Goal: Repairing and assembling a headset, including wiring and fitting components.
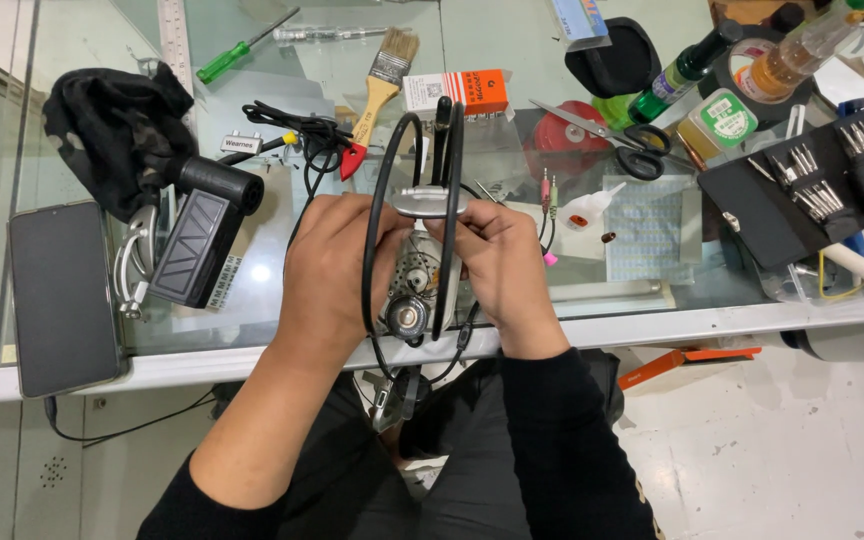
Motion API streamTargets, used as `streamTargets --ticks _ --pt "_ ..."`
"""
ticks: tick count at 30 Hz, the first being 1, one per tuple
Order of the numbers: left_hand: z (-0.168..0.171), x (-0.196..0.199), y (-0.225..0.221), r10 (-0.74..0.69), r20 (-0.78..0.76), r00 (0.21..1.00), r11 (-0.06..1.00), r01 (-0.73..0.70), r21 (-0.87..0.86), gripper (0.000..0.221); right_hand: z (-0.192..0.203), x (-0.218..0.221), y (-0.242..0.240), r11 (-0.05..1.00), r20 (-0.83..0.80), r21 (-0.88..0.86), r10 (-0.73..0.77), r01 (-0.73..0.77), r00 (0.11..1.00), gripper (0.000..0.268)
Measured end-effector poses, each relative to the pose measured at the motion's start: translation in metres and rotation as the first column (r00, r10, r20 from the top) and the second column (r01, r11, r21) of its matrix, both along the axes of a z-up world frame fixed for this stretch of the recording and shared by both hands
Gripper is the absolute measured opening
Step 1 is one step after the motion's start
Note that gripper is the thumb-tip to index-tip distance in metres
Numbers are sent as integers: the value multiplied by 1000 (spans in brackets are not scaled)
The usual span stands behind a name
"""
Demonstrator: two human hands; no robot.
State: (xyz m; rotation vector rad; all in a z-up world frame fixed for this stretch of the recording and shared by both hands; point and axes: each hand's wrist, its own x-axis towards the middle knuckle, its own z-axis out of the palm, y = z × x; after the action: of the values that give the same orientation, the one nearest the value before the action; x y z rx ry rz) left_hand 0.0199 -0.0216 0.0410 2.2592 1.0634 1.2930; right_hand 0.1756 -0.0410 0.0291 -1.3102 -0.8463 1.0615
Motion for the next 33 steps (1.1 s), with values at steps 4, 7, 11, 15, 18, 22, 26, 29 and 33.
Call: streamTargets --ticks 4,7,11,15,18,22,26,29,33 --pt "-9 -2 3 25 -36 999 999 -23 46 16 -12 3 1 1000 17 12 21 -21 1000 8" --pt "-14 -3 5 -7 58 998 998 10 -66 13 -10 2 0 1000 10 9 8 -9 1000 8" --pt "-15 -3 5 -6 120 993 993 20 -114 15 -15 3 1 1000 8 16 18 -18 1000 7" --pt "-16 -5 4 -8 157 987 985 35 -167 13 -4 0 1 1000 4 18 20 -20 1000 8" --pt "-14 -4 6 -11 184 983 983 45 -178 9 0 0 1 1000 1 13 17 -17 1000 8" --pt "-16 -2 8 9 249 968 968 54 -246 8 -1 -1 1 1000 -1 27 13 -13 1000 10" --pt "-11 0 13 115 242 963 837 38 -547 9 2 -3 -1 998 -2 51 42 -42 999 7" --pt "-8 1 18 181 232 956 701 40 -712 7 5 -1 -3 996 10 64 60 -61 998 7" --pt "7 5 13 225 193 955 639 5 -769 6 -1 3 -3 995 29 71 64 -66 998 8"
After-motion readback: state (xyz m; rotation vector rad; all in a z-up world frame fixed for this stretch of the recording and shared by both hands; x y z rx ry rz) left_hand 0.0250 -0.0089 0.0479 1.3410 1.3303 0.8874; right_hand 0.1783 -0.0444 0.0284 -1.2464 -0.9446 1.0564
